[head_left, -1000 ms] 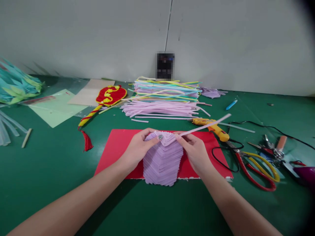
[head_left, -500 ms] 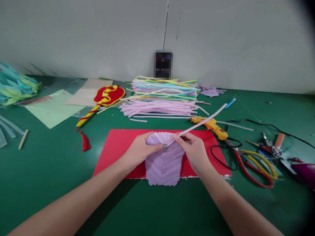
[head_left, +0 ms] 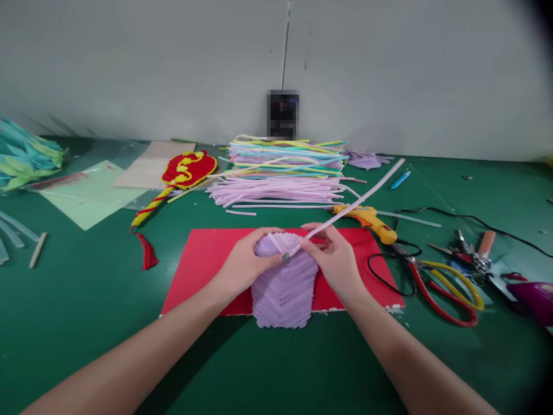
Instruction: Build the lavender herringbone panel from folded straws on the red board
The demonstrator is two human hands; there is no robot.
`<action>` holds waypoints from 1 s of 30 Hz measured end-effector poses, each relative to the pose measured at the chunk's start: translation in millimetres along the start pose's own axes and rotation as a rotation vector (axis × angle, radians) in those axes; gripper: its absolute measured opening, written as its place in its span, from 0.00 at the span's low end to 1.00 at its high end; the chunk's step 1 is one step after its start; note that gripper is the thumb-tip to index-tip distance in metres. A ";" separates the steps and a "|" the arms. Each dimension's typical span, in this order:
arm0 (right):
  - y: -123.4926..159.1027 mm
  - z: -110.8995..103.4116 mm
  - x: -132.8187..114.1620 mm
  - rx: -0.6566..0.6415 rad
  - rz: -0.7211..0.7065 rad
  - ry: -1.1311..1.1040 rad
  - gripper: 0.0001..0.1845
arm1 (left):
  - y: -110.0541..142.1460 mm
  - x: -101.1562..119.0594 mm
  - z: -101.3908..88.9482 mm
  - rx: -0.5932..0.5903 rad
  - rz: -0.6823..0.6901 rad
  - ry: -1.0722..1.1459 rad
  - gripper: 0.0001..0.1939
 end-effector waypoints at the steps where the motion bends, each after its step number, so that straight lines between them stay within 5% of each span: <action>1: 0.2 0.3 -2.7 -0.016 -0.026 0.047 0.09 | 0.1 0.5 0.0 0.005 0.015 -0.013 0.22; 6: 0.5 -3.3 -4.5 -0.033 0.008 0.083 0.09 | 9.3 17.7 -14.4 0.251 0.172 -0.109 0.29; 9: 0.9 -3.3 -4.9 -0.032 0.044 -0.061 0.09 | 18.7 27.5 -22.1 0.389 0.186 -0.124 0.24; 16: 2.7 -1.3 -12.7 -0.028 0.017 -0.229 0.08 | 16.0 22.6 5.9 -0.003 -0.029 0.106 0.10; 30: 4.1 1.1 -8.3 0.029 0.048 -0.332 0.08 | 14.2 12.3 20.9 -0.184 -0.061 0.247 0.08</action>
Point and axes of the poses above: each hand's wrist, its own y-axis away from the middle knuckle, its own z-axis out of the palm, x = y × z, the point moved 7 cm from there along -y, towards the middle knuckle, and after that the axes turned 11 degrees about -y, right-handed, at the moved point
